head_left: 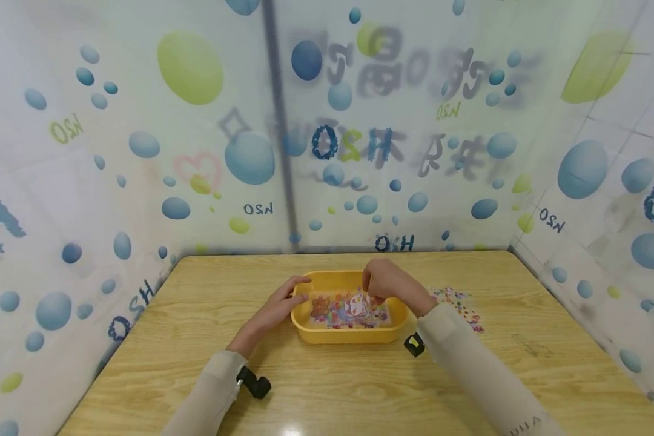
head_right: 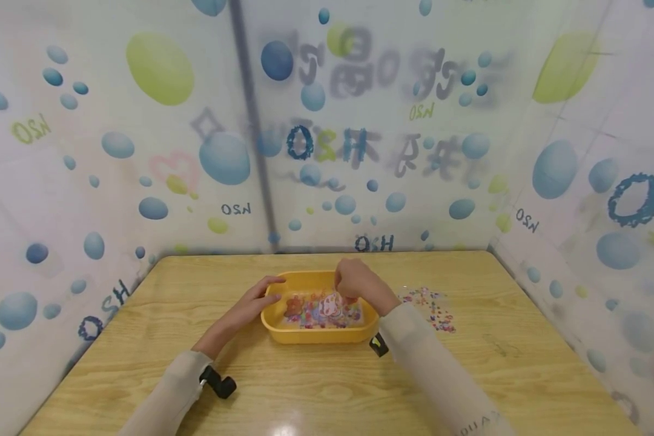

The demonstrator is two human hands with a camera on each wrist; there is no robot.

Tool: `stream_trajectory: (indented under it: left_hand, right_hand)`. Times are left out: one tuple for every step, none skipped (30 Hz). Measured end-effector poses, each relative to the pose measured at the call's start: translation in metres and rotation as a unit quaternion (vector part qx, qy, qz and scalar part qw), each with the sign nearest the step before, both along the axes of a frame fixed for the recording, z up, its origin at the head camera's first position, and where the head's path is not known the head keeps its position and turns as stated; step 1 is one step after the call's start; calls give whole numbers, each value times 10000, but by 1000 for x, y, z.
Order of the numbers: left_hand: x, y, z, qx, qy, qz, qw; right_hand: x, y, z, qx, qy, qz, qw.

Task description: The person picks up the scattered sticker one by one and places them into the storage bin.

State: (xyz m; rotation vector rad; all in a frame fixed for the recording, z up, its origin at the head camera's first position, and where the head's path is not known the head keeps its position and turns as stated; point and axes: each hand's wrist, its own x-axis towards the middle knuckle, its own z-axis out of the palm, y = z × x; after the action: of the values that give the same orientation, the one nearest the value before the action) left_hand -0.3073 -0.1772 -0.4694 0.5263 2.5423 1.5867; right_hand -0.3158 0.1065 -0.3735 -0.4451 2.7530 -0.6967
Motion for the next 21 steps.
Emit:
stream_trajectory:
  left_hand:
    - [0, 0, 0, 4, -22, 9, 10000]
    - [0, 0, 0, 24, -52, 26, 10000]
    - [0, 0, 0, 33, -77, 38, 10000]
    - [0, 0, 0, 37, -81, 38, 10000]
    - [0, 0, 0, 22, -71, 30, 10000]
    - [0, 0, 0, 20, -86, 38, 10000]
    - [0, 0, 0, 17, -91, 25, 10000]
    - [0, -1, 0, 27, -84, 16, 10000]
    - [0, -1, 0, 29, -87, 8, 10000]
    - [0, -1, 0, 26, -84, 1, 10000]
    - [0, -1, 0, 35, -96, 4, 9999]
    - [0, -1, 0, 55, -108, 5, 9999]
    - [0, -1, 0, 63, -105, -4, 9999]
    - [0, -1, 0, 85, -120, -5, 9999]
    - [-1, -1, 0, 82, -118, -14, 9999]
    - [-1, -1, -1, 92, -112, -25, 9999]
    - [-1, -1, -1, 98, -111, -33, 9999]
    - [-1, -1, -1, 102, -118, -31, 9999]
    - [-1, -1, -1, 97, -121, -28, 9999]
    - [-1, -1, 0, 101, -132, -17, 9999]
    - [-1, -1, 0, 98, -135, -5, 9999]
  right_hand:
    - [-1, -1, -1, 83, 16, 16, 10000]
    - [-2, -1, -1, 160, 22, 20, 9999]
    - [-3, -2, -2, 247, 22, 24, 9997]
    - [-4, -2, -3, 312, 6, 6, 9995]
    - [-5, -2, -4, 385, 1, -16, 9993]
    - [-7, -3, -5, 466, -22, -40, 9989]
    - [-9, -3, -6, 532, -53, -73, 9985]
    - [-10, -3, -8, 571, -110, -124, 9982]
    - [-11, -3, -9, 594, -172, -169, 9979]
    - [-12, -3, -10, 598, -229, -215, 9977]
    - [-13, -3, -11, 615, -264, -243, 9975]
    - [-13, -3, -11, 635, -295, -263, 9972]
    - [-14, -3, -12, 647, -326, -289, 9970]
    - [-14, -3, -13, 664, -346, -303, 9967]
    - [-15, -3, -13, 717, -344, -305, 9964]
    - [-15, -4, -14, 799, -329, -285, 9959]
    - [-16, -4, -15, 882, -309, -260, 9953]
    - [-16, -4, -16, 984, -279, -221, 9945]
    - [-17, -4, -16, 1056, -268, -201, 9938]
    - [-17, -4, -17, 1119, -244, -170, 9933]
    - [-17, -5, -18, 1188, -216, -137, 9926]
